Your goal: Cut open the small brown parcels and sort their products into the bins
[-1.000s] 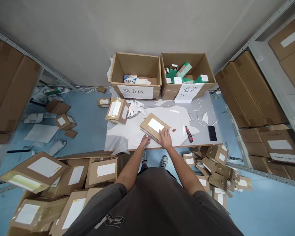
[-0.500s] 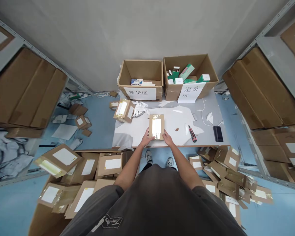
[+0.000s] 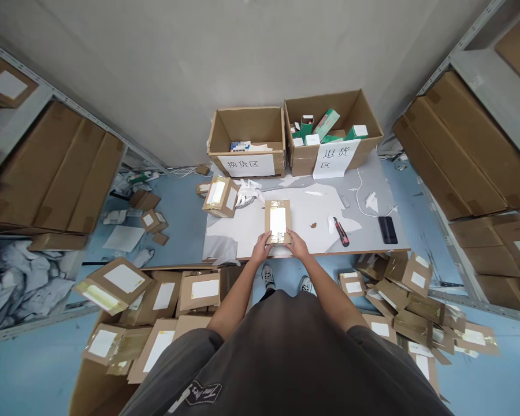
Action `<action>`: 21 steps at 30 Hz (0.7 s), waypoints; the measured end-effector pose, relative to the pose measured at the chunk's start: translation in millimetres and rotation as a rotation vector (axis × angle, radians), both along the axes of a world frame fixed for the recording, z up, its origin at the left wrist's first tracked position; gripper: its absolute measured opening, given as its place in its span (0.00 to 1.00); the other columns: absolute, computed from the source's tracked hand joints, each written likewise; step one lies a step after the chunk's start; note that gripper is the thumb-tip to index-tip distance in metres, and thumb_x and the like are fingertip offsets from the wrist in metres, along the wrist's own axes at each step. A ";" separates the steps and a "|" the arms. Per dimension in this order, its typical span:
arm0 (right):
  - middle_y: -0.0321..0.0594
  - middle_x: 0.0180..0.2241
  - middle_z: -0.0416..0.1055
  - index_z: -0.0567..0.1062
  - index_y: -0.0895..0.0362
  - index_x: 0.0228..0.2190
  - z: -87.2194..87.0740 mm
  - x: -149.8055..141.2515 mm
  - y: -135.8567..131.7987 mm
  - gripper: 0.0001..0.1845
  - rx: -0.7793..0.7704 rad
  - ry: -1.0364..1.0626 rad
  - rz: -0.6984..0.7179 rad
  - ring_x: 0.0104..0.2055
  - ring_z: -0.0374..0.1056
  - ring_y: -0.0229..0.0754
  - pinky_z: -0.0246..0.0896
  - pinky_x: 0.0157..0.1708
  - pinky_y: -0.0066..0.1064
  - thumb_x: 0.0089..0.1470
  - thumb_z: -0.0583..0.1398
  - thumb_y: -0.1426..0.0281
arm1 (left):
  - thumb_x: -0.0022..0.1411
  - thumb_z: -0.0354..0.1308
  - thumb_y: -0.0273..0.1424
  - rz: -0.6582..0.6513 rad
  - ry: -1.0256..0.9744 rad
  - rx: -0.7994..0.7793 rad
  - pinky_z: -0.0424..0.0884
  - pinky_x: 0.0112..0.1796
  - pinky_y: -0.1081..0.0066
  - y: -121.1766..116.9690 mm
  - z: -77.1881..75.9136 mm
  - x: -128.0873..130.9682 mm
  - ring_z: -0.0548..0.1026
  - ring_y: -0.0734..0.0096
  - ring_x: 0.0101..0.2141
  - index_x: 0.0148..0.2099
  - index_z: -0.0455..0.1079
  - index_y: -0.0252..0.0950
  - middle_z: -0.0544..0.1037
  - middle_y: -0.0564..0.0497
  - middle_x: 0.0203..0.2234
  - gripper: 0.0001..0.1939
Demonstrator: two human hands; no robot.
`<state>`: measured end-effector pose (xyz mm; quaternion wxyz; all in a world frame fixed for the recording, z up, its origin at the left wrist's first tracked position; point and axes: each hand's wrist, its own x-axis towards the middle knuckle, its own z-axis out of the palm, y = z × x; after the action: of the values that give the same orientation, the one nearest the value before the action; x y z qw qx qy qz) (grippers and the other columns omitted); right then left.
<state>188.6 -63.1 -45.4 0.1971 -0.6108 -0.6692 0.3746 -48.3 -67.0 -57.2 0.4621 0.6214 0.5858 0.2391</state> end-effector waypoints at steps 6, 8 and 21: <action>0.45 0.69 0.69 0.64 0.50 0.72 12.0 0.7 1.0 0.40 -0.044 0.064 -0.021 0.65 0.70 0.49 0.68 0.63 0.45 0.61 0.64 0.67 | 0.70 0.60 0.28 -0.006 0.029 0.011 0.65 0.68 0.54 3.7 8.5 1.2 0.68 0.52 0.68 0.75 0.64 0.45 0.67 0.41 0.67 0.34; 0.45 0.68 0.70 0.66 0.49 0.71 23.2 -0.1 3.3 0.37 -0.019 0.062 -0.029 0.65 0.70 0.50 0.68 0.62 0.45 0.62 0.63 0.66 | 0.70 0.61 0.30 -0.015 0.034 0.048 0.65 0.68 0.53 5.0 18.5 0.4 0.69 0.51 0.67 0.75 0.64 0.44 0.70 0.41 0.65 0.33; 0.45 0.43 0.80 0.70 0.54 0.66 84.9 -3.1 111.2 0.27 -0.065 -0.132 -0.122 0.45 0.75 0.52 0.69 0.49 0.40 0.73 0.51 0.57 | 0.71 0.60 0.43 0.149 0.138 0.003 0.72 0.58 0.59 82.0 87.2 13.9 0.79 0.53 0.57 0.79 0.55 0.45 0.78 0.44 0.63 0.39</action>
<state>185.4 48.1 39.5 0.1547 -0.6798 -0.6298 0.3424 -34.4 15.0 30.0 0.4006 0.5917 0.6606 0.2304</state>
